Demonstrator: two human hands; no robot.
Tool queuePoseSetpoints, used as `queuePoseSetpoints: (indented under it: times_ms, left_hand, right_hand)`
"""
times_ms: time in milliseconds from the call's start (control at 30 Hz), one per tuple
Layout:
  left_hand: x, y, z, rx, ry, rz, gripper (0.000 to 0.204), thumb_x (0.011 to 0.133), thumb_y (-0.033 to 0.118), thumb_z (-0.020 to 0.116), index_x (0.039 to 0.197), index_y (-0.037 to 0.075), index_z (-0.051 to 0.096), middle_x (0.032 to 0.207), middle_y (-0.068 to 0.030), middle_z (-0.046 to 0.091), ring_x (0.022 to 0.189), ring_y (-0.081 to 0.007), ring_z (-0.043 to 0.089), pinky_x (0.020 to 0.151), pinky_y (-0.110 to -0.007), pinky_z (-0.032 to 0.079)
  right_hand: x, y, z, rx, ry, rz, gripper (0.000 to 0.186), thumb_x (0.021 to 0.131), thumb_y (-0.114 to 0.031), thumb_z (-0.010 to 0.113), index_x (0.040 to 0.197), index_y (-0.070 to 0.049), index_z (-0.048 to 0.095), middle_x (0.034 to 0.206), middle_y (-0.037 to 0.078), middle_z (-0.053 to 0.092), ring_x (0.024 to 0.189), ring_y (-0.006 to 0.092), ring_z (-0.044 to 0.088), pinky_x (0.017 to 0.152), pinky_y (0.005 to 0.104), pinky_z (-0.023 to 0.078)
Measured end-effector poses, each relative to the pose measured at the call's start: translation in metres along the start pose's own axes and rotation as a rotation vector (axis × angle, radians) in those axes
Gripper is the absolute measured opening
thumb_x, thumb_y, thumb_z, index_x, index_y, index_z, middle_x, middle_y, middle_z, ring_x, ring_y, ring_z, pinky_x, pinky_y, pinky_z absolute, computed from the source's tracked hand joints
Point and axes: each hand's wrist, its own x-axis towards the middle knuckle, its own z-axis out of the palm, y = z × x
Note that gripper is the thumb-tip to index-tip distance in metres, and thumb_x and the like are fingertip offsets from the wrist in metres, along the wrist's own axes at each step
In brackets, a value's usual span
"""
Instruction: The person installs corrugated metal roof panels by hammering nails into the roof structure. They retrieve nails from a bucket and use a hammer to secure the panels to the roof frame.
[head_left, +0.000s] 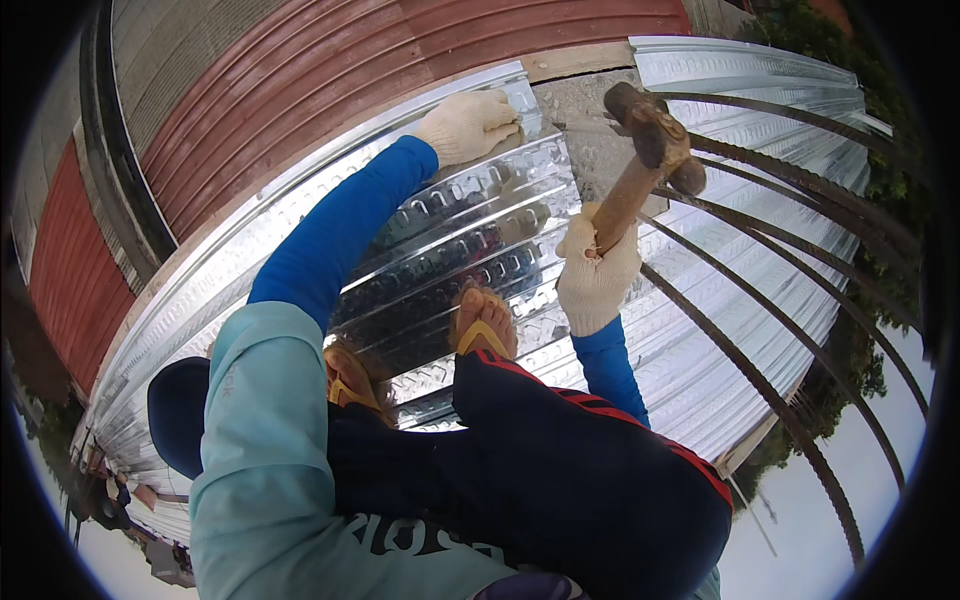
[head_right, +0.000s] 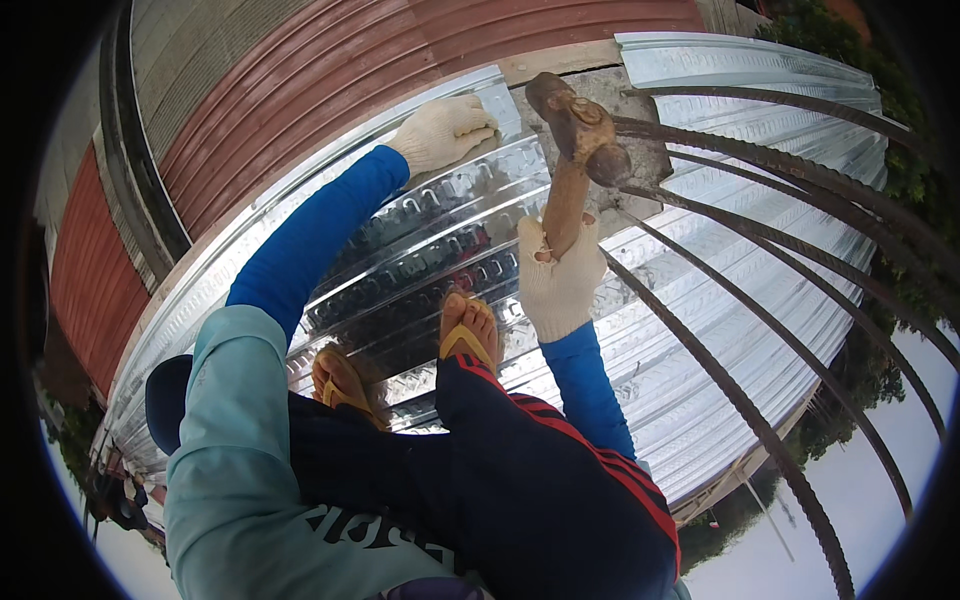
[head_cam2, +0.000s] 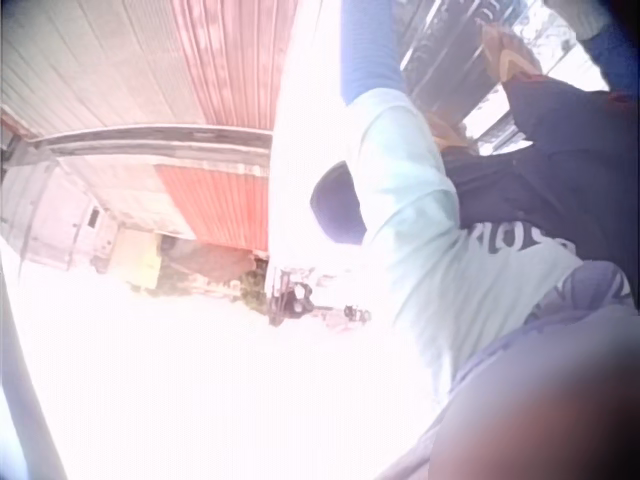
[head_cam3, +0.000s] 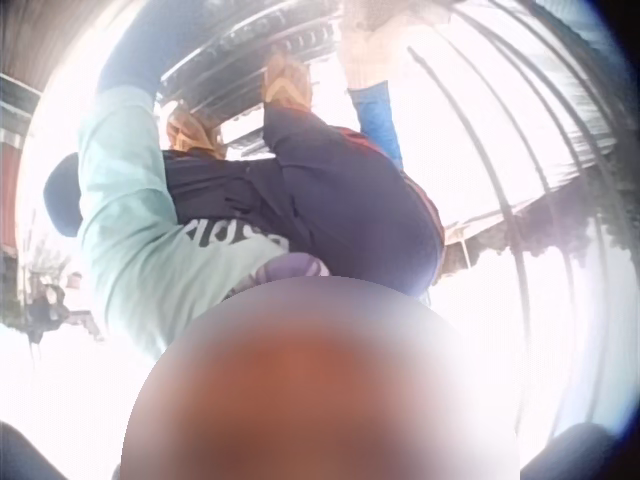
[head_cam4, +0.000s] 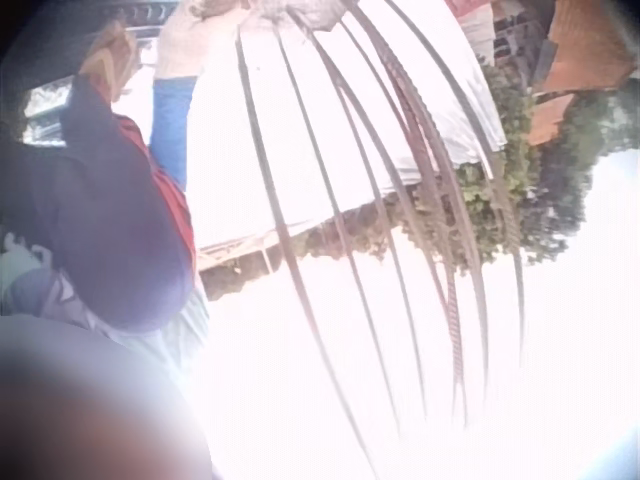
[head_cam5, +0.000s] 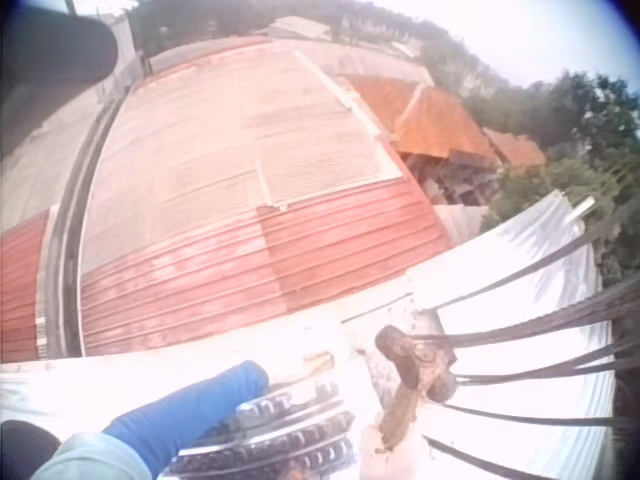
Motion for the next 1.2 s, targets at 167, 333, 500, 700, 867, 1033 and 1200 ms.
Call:
queuePoseSetpoints:
  times_ms: [167,333,500,700,867,1033,1200]
  left_hand:
    - [-0.003,0.006,0.003,-0.032,-0.027,0.019,0.022,0.106,0.026,0.066,0.115,0.012,0.08,0.107,-0.0134,0.071,0.102,-0.037,0.07,0.089,-0.048,0.057]
    - [-0.001,-0.007,-0.002,0.001,-0.007,0.013,0.024,0.107,0.027,0.064,0.116,0.012,0.08,0.107,-0.0123,0.071,0.103,-0.0366,0.07,0.09,-0.048,0.057]
    - [0.007,0.008,-0.007,-0.015,-0.096,-0.085,0.026,0.107,0.029,0.064,0.117,0.012,0.08,0.108,-0.0126,0.072,0.103,-0.036,0.07,0.09,-0.047,0.058]
    - [-0.001,-0.005,-0.003,-0.002,0.01,-0.008,0.025,0.107,0.029,0.064,0.116,0.011,0.08,0.108,-0.0124,0.073,0.105,-0.0352,0.071,0.09,-0.047,0.057]
    - [-0.007,0.007,0.004,-0.074,0.088,-0.064,0.025,0.106,0.029,0.066,0.113,0.01,0.081,0.107,-0.0127,0.074,0.103,-0.0359,0.071,0.089,-0.047,0.058]
    - [-0.008,0.013,0.003,-0.051,0.128,-0.102,0.028,0.106,0.032,0.064,0.109,0.011,0.082,0.104,-0.0129,0.075,0.097,-0.0377,0.073,0.086,-0.048,0.058]
    - [-0.006,0.019,0.01,-0.018,0.197,-0.17,0.03,0.105,0.034,0.064,0.103,0.011,0.083,0.104,-0.014,0.076,0.099,-0.039,0.073,0.087,-0.05,0.058]
  right_hand:
    - [0.004,-0.005,0.001,-0.176,-0.103,0.139,0.043,0.103,-0.038,0.073,0.11,0.004,0.066,0.082,0.016,0.072,0.074,0.0198,0.074,0.066,0.0368,0.056]
    - [-0.012,-0.043,-0.027,0.376,0.148,-0.04,0.045,0.103,-0.039,0.075,0.112,0.004,0.066,0.086,0.02,0.074,0.081,0.0291,0.079,0.067,0.0396,0.057]
    - [0.007,0.034,0.014,-0.244,-0.023,0.025,0.044,0.105,-0.04,0.072,0.104,0.003,0.065,0.076,0.014,0.067,0.067,0.0214,0.068,0.061,0.0371,0.052]
    - [0.004,0.003,0.009,0.046,-0.023,0.185,0.044,0.104,-0.04,0.072,0.097,0.003,0.062,0.07,0.006,0.059,0.056,0.0127,0.06,0.053,0.0329,0.048]
    - [-0.002,0.009,0.009,0.026,-0.074,0.246,0.049,0.104,-0.043,0.074,0.1,0.005,0.066,0.079,0.021,0.069,0.074,0.0327,0.071,0.069,0.0443,0.054]
    - [-0.001,0.014,0.03,0.092,-0.112,0.276,0.05,0.104,-0.044,0.072,0.101,0.006,0.067,0.078,0.017,0.069,0.07,0.0282,0.07,0.066,0.0429,0.054]
    - [0.001,0.009,0.04,0.228,-0.079,0.364,0.048,0.106,-0.045,0.07,0.098,0.002,0.067,0.068,0.007,0.063,0.056,0.0164,0.062,0.054,0.0341,0.048]
